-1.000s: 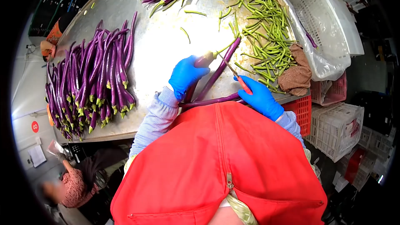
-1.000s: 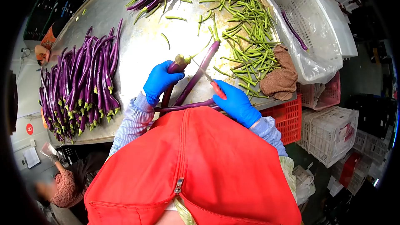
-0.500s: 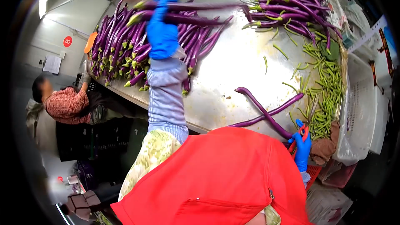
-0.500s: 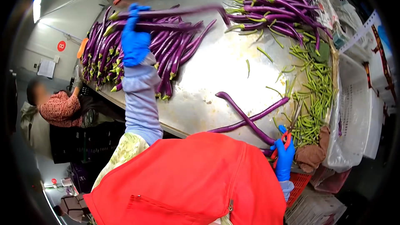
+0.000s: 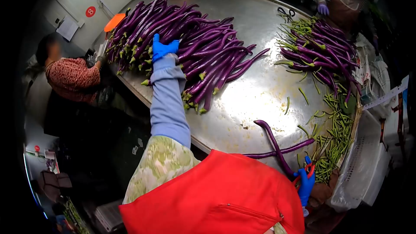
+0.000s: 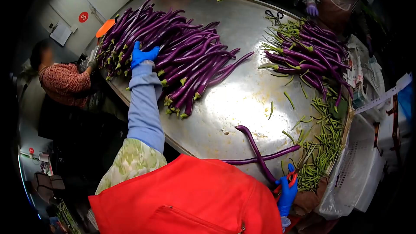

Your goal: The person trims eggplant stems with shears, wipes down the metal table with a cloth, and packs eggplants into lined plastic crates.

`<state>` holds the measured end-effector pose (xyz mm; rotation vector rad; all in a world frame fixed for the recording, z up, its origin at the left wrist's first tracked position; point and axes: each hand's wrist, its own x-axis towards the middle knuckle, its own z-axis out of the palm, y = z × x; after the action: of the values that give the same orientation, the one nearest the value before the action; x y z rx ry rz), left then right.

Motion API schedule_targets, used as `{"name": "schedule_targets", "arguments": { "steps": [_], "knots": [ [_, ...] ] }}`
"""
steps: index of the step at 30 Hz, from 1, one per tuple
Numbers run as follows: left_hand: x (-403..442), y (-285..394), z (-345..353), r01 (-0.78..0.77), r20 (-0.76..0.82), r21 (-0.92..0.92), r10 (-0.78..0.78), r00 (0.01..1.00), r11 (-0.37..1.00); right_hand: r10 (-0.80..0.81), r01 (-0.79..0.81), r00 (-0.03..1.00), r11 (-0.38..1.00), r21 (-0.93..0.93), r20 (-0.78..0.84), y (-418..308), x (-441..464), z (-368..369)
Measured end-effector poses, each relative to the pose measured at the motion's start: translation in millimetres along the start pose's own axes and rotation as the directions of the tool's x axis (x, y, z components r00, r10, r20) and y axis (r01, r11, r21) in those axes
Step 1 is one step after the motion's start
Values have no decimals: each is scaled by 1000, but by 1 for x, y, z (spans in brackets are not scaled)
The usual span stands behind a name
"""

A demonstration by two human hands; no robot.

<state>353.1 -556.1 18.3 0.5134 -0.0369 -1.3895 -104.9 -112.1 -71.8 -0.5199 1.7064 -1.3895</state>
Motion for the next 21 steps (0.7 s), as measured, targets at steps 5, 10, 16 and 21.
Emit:
{"name": "schedule_targets", "arguments": {
  "steps": [5, 10, 16, 21],
  "knots": [
    [-96, -102, -25, -212, 441, 400, 16, 897, 891, 3, -3, 1000, 1000, -22, 27, -18, -7, 8],
    [-252, -253, -101, -433, 575, 799, -741, 346, 418, -17, 17, 1000, 1000, 18, -16, -10, -14, -2],
    [-284, -303, -149, -969, 588, -83, -774, -237, 233, -43, 47, 996, 997, 58, -76, 9, -25, -29],
    [-275, -327, -144, -983, 475, 17, -866, -155, 185, 15, 3, 985, 994, 107, -172, 15, -38, -36]
  ]
}}
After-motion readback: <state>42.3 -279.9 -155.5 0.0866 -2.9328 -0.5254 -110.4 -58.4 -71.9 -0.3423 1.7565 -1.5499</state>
